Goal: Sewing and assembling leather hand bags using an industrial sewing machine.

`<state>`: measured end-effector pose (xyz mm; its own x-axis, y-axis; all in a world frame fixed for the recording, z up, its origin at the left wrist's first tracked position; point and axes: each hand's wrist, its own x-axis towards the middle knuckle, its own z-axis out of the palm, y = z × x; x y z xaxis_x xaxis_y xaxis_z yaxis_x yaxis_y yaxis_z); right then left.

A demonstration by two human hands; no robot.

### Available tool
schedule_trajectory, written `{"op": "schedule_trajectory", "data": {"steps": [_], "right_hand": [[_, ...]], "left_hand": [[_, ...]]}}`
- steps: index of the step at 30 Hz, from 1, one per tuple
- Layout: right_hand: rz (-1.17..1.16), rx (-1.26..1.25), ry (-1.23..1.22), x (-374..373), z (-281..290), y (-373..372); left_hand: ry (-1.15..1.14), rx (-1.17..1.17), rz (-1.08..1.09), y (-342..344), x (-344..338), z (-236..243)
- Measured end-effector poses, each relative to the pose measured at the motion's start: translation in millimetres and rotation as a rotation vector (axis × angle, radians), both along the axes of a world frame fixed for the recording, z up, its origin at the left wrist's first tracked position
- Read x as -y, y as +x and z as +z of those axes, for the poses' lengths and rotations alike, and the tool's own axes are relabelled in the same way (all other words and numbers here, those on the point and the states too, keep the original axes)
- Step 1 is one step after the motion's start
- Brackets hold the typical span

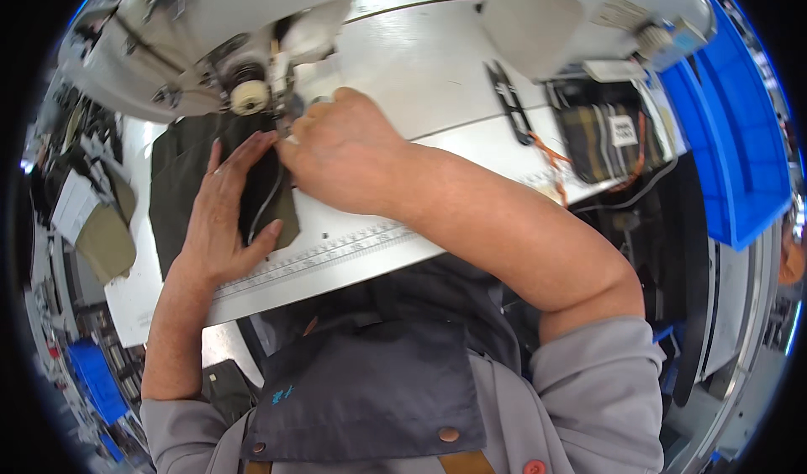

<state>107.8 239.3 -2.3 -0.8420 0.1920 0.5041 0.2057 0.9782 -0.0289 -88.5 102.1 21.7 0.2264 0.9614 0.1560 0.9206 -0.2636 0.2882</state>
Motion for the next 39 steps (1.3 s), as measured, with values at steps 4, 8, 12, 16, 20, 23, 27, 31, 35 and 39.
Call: {"op": "schedule_trajectory", "data": {"steps": [4,8,12,16,20,23,27,31,35,39], "right_hand": [[0.029,-0.027,-0.022,-4.2,1.1,2.7],[0.018,-0.058,-0.032,-4.6,2.3,4.2],[0.012,-0.026,-0.095,-5.2,7.4,4.9],[-0.019,-0.073,-0.188,-1.5,12.7,2.5],[0.05,-0.067,-0.167,-5.5,5.2,2.7],[0.035,-0.042,-0.188,-5.1,4.9,3.7],[0.029,-0.039,-0.165,-6.5,4.2,2.9],[0.001,-0.017,-0.132,-6.1,4.7,1.3],[-0.03,-0.016,-0.104,-5.1,3.8,-0.8],[-0.073,0.008,-0.101,-4.8,3.7,-2.0]], "left_hand": [[-0.019,0.005,0.0,2.2,-1.7,-0.8],[-0.025,-0.033,-0.007,2.4,-0.6,-0.6],[-0.004,-0.076,-0.026,-0.6,0.6,-3.5],[0.024,-0.022,-0.012,2.8,1.0,-3.3],[0.045,-0.002,-0.014,4.1,2.7,-7.0],[0.049,-0.005,-0.017,3.8,3.4,-7.9],[0.06,0.004,-0.021,3.5,2.0,-8.2],[0.061,0.013,-0.002,3.4,-1.7,-8.3],[0.082,0.006,0.014,-1.7,-11.3,-9.7],[0.095,0.007,0.015,-8.7,-17.4,-12.7]]}}
